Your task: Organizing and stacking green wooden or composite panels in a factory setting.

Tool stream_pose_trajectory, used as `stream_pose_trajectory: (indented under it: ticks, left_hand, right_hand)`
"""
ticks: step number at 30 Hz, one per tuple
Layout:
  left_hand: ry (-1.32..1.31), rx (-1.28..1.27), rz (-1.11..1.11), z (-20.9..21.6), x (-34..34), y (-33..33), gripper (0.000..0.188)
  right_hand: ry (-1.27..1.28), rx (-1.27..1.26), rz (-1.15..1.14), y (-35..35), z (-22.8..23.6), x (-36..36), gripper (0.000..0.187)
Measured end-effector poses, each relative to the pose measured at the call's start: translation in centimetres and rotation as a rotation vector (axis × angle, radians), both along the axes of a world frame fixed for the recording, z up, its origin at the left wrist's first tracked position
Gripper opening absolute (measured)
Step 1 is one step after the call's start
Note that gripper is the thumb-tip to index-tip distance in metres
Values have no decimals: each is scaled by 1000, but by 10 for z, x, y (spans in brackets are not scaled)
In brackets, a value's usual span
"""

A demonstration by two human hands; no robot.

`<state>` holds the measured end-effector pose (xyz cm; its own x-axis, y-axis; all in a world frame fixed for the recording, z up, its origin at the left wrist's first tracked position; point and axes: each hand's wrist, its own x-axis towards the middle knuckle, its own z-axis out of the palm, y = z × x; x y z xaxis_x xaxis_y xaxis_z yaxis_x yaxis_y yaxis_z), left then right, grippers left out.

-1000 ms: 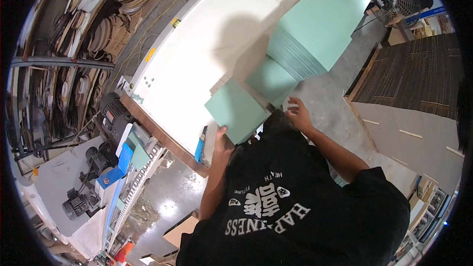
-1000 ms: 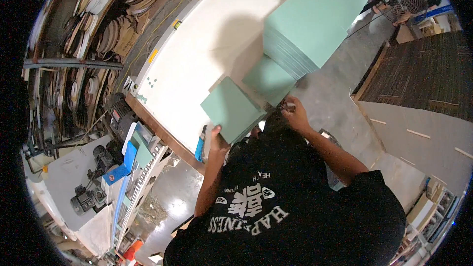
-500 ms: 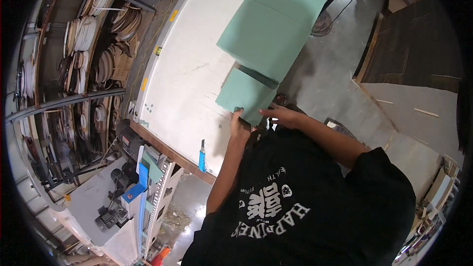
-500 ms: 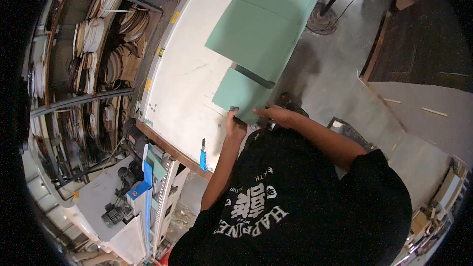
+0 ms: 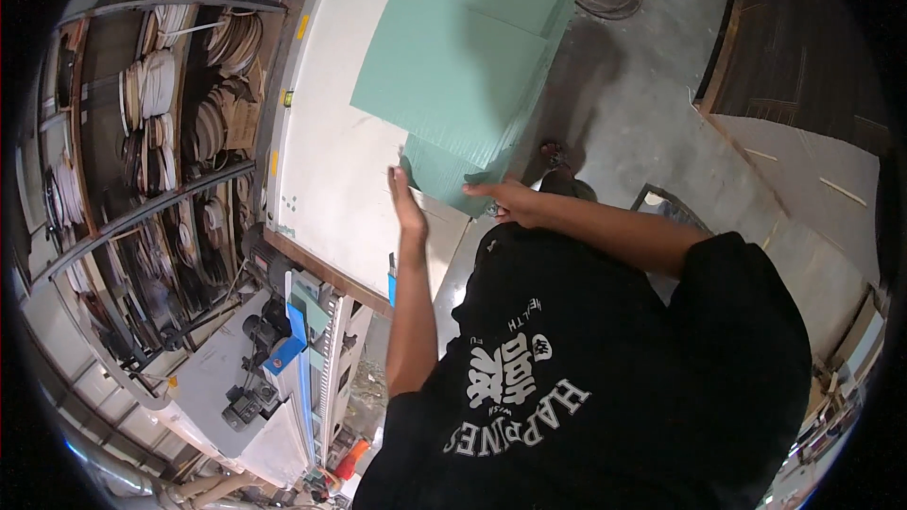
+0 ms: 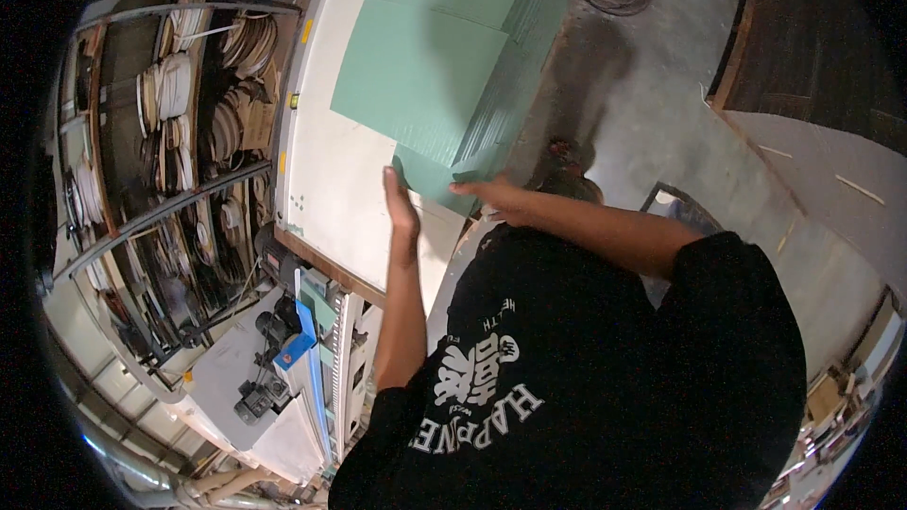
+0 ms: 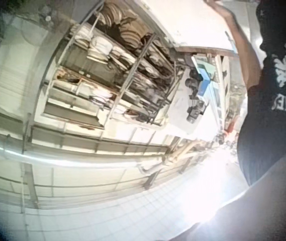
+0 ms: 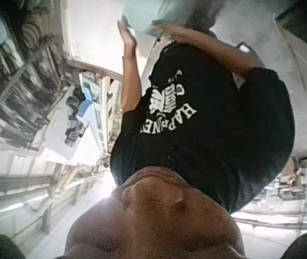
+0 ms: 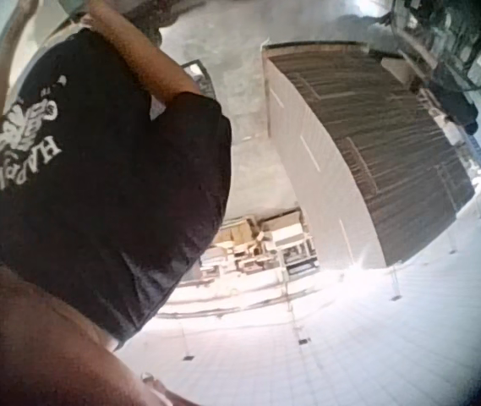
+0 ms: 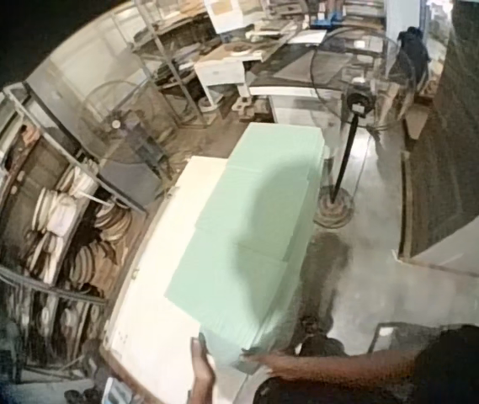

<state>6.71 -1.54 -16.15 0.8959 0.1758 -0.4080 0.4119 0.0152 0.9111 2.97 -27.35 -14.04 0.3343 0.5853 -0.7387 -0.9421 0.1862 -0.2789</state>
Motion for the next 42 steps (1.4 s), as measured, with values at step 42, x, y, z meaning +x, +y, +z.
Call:
stream_pose_trajectory:
  ticks: [42]
  left_hand:
    - [300,-519,191,56,-49,-122,61]
  right_hand:
    - [-175,-306,-251,-41,20,23,109]
